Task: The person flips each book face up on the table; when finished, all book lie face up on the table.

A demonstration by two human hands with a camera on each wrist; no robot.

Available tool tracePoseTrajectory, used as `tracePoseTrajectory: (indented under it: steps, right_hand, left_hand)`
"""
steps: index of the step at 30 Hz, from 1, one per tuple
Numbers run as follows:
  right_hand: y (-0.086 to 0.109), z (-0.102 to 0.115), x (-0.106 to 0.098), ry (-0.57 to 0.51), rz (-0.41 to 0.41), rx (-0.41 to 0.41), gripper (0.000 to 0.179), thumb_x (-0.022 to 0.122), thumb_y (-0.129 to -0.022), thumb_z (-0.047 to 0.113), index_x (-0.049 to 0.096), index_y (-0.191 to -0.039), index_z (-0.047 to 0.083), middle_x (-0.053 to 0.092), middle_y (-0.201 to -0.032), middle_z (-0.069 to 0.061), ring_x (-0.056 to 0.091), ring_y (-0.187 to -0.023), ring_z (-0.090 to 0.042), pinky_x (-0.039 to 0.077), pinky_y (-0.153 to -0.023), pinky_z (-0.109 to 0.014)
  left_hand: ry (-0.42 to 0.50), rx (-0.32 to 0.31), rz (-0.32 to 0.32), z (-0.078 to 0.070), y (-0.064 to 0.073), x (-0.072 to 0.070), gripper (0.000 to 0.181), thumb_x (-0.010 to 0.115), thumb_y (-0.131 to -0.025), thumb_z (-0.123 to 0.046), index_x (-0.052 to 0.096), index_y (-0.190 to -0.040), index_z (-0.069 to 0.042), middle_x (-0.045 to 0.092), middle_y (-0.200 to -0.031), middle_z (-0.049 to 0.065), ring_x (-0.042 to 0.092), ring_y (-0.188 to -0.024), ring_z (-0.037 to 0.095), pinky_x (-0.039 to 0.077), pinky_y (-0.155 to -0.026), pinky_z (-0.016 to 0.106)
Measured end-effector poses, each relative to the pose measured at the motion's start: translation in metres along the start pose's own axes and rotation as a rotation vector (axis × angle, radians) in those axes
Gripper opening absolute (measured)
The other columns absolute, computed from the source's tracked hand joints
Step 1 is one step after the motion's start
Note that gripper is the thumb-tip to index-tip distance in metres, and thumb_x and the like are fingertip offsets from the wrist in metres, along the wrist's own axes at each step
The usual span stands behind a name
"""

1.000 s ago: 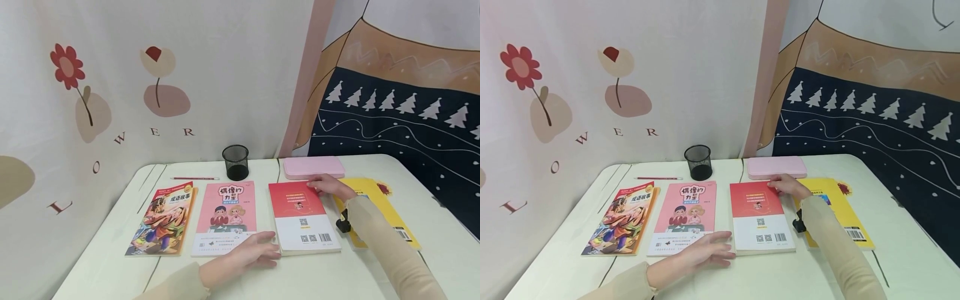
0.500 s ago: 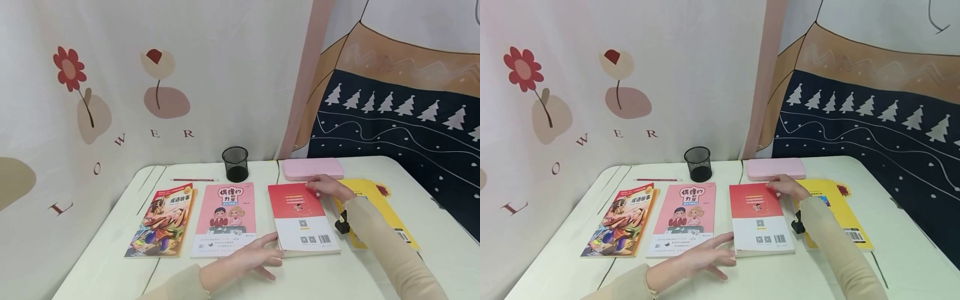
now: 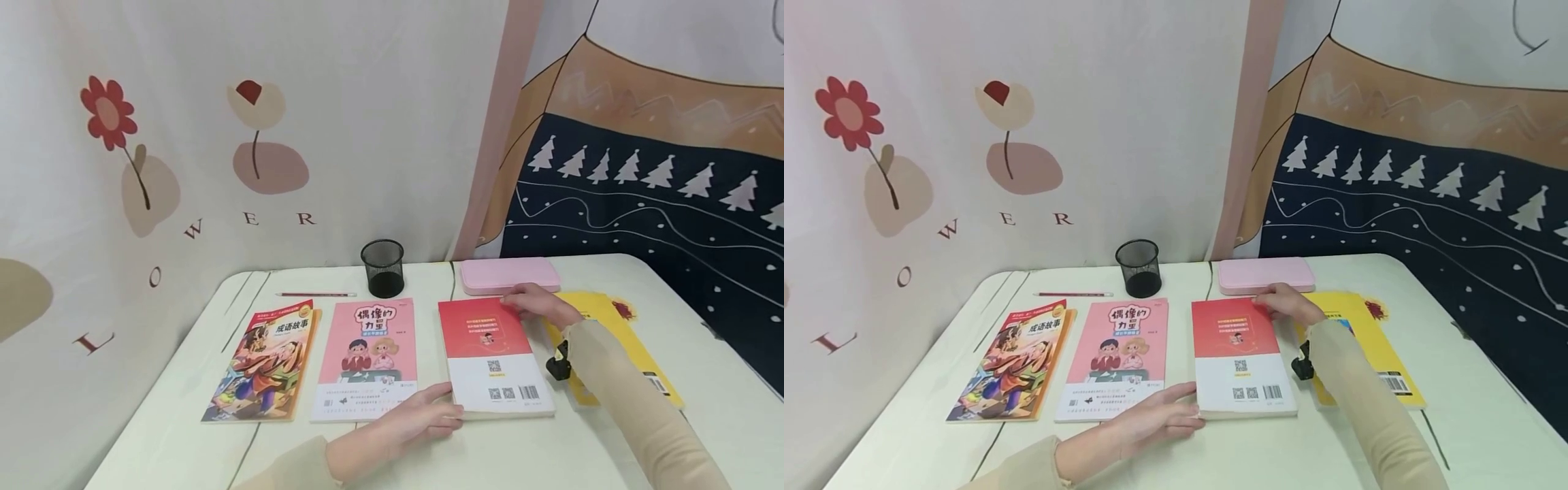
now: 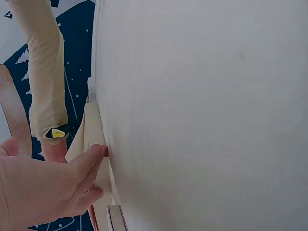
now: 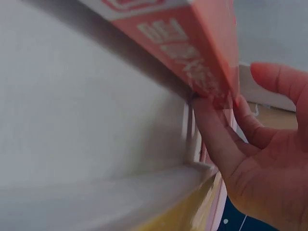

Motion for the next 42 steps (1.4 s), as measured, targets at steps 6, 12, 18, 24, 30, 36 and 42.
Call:
tracePoseTrajectory:
  steps: [6,12,18,24,30,36,42]
  right_hand:
    - [0.004,-0.002,-0.006,-0.077,0.033,-0.051,0.055,0.056,-0.086,0.021,0.034,-0.125,-0.011,0.047,-0.114,-0.024,0.053,-0.087,-0.025,0.047,-0.079,-0.035]
    - [0.008,0.001,-0.01,-0.127,0.115,-0.103,0.057,0.055,-0.087,0.024,0.033,-0.125,-0.013,0.053,-0.111,-0.021,0.056,-0.087,-0.023,0.046,-0.082,-0.035]
    - [0.015,0.014,-0.016,-0.21,0.167,-0.176,0.051,0.052,-0.088,0.02,0.035,-0.125,-0.01,0.053,-0.109,-0.016,0.056,-0.09,-0.024,0.046,-0.081,-0.032]
    - [0.018,0.021,-0.021,-0.311,0.187,-0.213,0.046,0.05,-0.089,0.016,0.035,-0.125,-0.01,0.055,-0.106,-0.013,0.058,-0.089,-0.023,0.046,-0.081,-0.033]
    - [0.023,0.029,-0.028,-0.408,0.199,-0.268,0.029,0.047,-0.09,0.011,0.044,-0.116,-0.003,0.058,-0.101,-0.006,0.059,-0.086,-0.022,0.047,-0.08,-0.033]
    - [0.028,0.033,-0.028,-0.501,0.222,-0.266,0.017,0.045,-0.091,0.008,0.052,-0.107,0.007,0.059,-0.099,-0.006,0.059,-0.086,-0.021,0.047,-0.079,-0.032]
    - [0.029,0.027,-0.029,-0.508,0.211,-0.247,0.016,0.044,-0.093,0.011,0.055,-0.105,0.01,0.061,-0.099,-0.005,0.06,-0.086,-0.022,0.047,-0.079,-0.033]
  left_hand:
    - [0.01,0.02,0.001,0.0,0.0,-0.002,0.066,0.059,-0.08,-0.012,0.024,-0.132,0.009,0.058,-0.104,0.014,0.054,-0.098,0.03,0.042,-0.087,0.036]
    - [0.025,0.039,-0.017,-0.002,-0.003,-0.005,0.061,0.058,-0.08,-0.008,0.027,-0.129,0.009,0.051,-0.112,0.015,0.055,-0.094,0.031,0.043,-0.085,0.036]
    - [0.019,0.067,-0.066,-0.004,-0.005,-0.01,0.054,0.058,-0.079,-0.006,0.034,-0.124,0.007,0.052,-0.108,0.013,0.057,-0.088,0.028,0.047,-0.079,0.035]
    - [0.021,0.065,-0.102,-0.004,-0.006,-0.015,0.057,0.059,-0.078,-0.007,0.031,-0.126,0.006,0.053,-0.109,0.014,0.058,-0.087,0.028,0.048,-0.077,0.035]
    - [0.069,0.07,-0.113,-0.002,-0.007,-0.018,0.061,0.057,-0.078,-0.005,0.028,-0.13,0.009,0.048,-0.117,0.019,0.058,-0.087,0.028,0.048,-0.077,0.035]
    - [0.052,0.061,-0.094,0.002,-0.013,-0.018,0.052,0.055,-0.079,-0.002,0.035,-0.126,0.012,0.057,-0.098,0.012,0.057,-0.077,0.019,0.049,-0.07,0.029]
    - [-0.021,0.084,-0.084,-0.004,-0.013,-0.015,0.038,0.058,-0.08,-0.005,0.05,-0.116,0.004,0.059,-0.092,0.005,0.053,-0.074,0.014,0.044,-0.06,0.022]
Point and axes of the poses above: each hand's wrist, its own y-axis away from the middle knuckle, its own x-axis out of the palm, z = x × y, the point moved 9 cm from there along -y, towards the middle knuckle
